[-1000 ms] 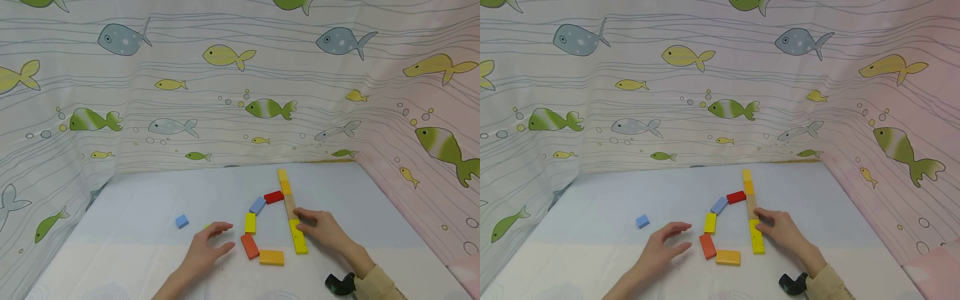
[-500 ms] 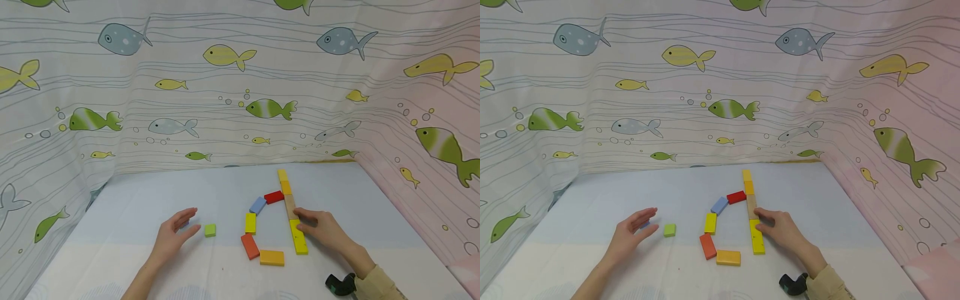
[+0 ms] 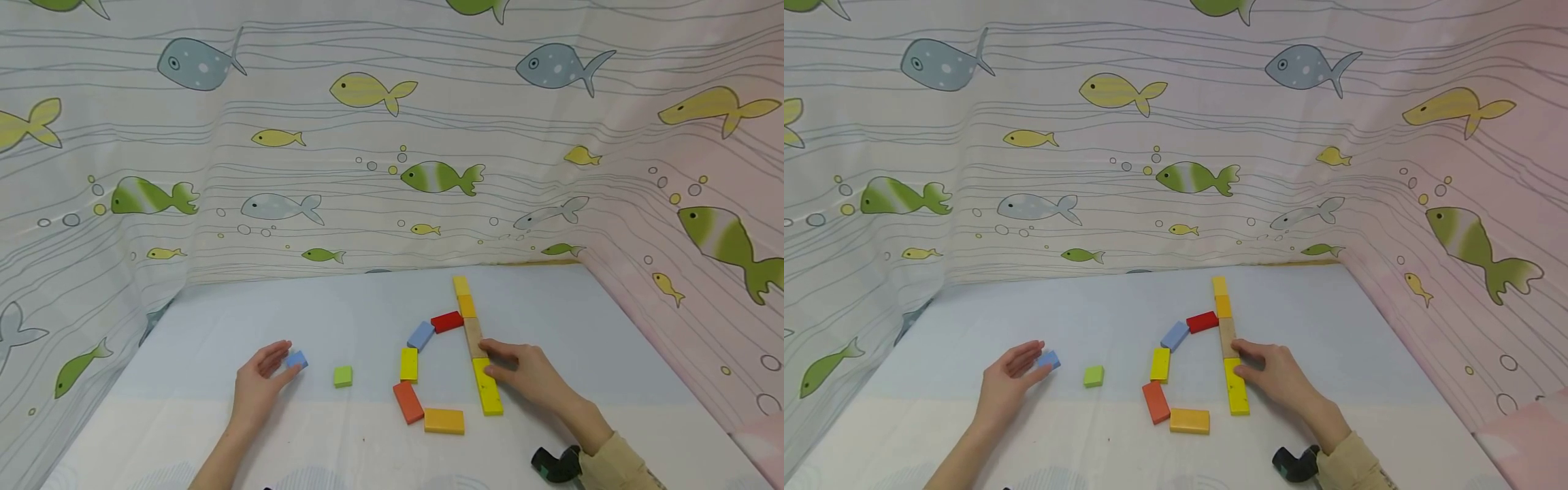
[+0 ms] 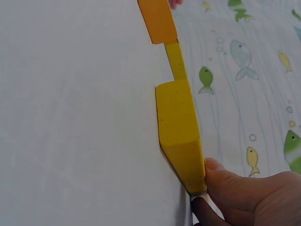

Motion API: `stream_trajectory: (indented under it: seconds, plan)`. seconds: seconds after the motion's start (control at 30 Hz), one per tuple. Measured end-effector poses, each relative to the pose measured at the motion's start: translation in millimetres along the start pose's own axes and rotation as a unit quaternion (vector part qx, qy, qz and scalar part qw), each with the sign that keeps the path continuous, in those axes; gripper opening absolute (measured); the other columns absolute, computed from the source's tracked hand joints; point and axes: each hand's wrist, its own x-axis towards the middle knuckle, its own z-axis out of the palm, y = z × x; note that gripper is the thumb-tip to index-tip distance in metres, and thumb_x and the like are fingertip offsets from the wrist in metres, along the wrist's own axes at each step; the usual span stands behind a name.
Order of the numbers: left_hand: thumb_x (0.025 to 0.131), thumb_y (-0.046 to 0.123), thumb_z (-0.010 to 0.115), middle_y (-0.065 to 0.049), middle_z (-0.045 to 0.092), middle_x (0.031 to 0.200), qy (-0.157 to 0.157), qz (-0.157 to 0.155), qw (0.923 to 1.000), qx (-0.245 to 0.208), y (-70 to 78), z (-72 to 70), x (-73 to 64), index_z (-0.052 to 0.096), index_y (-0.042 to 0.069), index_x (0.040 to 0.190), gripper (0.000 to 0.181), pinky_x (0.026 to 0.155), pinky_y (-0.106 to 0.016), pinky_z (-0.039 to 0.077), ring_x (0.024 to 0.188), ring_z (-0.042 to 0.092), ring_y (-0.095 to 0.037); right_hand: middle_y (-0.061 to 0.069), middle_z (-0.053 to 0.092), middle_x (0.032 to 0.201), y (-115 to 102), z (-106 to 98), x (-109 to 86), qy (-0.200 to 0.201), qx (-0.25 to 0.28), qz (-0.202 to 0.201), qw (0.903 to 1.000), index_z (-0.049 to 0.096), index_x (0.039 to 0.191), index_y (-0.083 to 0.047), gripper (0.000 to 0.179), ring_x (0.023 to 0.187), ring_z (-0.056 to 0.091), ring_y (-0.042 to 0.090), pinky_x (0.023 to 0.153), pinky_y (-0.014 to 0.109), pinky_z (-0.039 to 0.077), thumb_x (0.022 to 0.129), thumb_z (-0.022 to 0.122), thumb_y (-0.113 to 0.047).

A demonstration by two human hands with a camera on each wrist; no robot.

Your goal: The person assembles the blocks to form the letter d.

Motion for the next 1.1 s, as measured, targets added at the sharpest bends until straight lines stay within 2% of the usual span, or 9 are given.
stream_trajectory:
  seconds: [0.1,0.23,0.4,0.73,0.9,1.1]
  plan:
    - [0.087,0.011,0.078,-0.013,0.062,0.137,0.0,-0.001,1.0,0.002,-2.4,1.0,0.4,0.057,0.005,0.135,0.053,0.096,-0.005,0.043,0.13,0.056,-0.029,0.002,0.064,0.137,0.9,0.3,0.4,-0.001,0.0,-0.001,1.0,0.06,0.139,-0.013,0.051,0.133,0.053,0.032,0.108,0.055,0.044,0.091,0.073,-0.025]
    - [0.086,0.007,0.077,-0.012,0.064,0.134,0.004,0.007,0.9999,0.007,-5.7,2.3,1.8,0.059,0.004,0.133,0.05,0.096,-0.006,0.045,0.126,0.059,-0.026,0.002,0.064,0.137,1.5,0.9,0.6,0.0,0.001,-0.002,1.0,0.06,0.139,-0.014,0.051,0.134,0.053,0.032,0.108,0.055,0.044,0.091,0.073,-0.025]
    - [0.087,0.006,0.077,-0.013,0.066,0.132,0.008,0.016,0.9998,0.011,-8.1,2.7,2.5,0.06,0.004,0.132,0.048,0.094,-0.006,0.046,0.123,0.061,-0.024,0.003,0.063,0.138,1.3,0.8,0.4,-0.001,0.006,-0.003,1.0,0.061,0.139,-0.014,0.05,0.134,0.052,0.033,0.108,0.056,0.043,0.092,0.073,-0.026]
    - [0.087,0.007,0.077,-0.012,0.067,0.129,0.016,0.009,0.9996,0.022,-5.4,3.8,0.7,0.061,0.004,0.13,0.047,0.092,-0.006,0.047,0.121,0.062,-0.028,0.001,0.062,0.138,3.6,2.6,0.9,-0.002,0.004,0.001,1.0,0.06,0.139,-0.016,0.05,0.135,0.051,0.032,0.109,0.056,0.043,0.091,0.073,-0.024]
    - [0.085,0.006,0.078,-0.013,0.067,0.129,0.011,0.008,0.9999,-0.002,0.4,4.7,-1.8,0.061,0.003,0.13,0.048,0.093,-0.01,0.049,0.12,0.063,-0.026,0.002,0.063,0.138,3.0,2.3,1.2,-0.003,0.007,0.0,1.0,0.06,0.139,-0.015,0.051,0.135,0.052,0.032,0.109,0.056,0.043,0.091,0.074,-0.023]
    - [0.085,0.004,0.078,-0.013,0.067,0.129,-0.008,0.011,0.9987,-0.049,12.5,12.7,-5.2,0.061,0.004,0.129,0.047,0.097,-0.016,0.05,0.115,0.064,-0.011,0.001,0.063,0.137,3.1,2.6,1.2,-0.003,0.004,0.003,1.0,0.06,0.139,-0.015,0.052,0.134,0.052,0.032,0.108,0.056,0.043,0.09,0.074,-0.023]
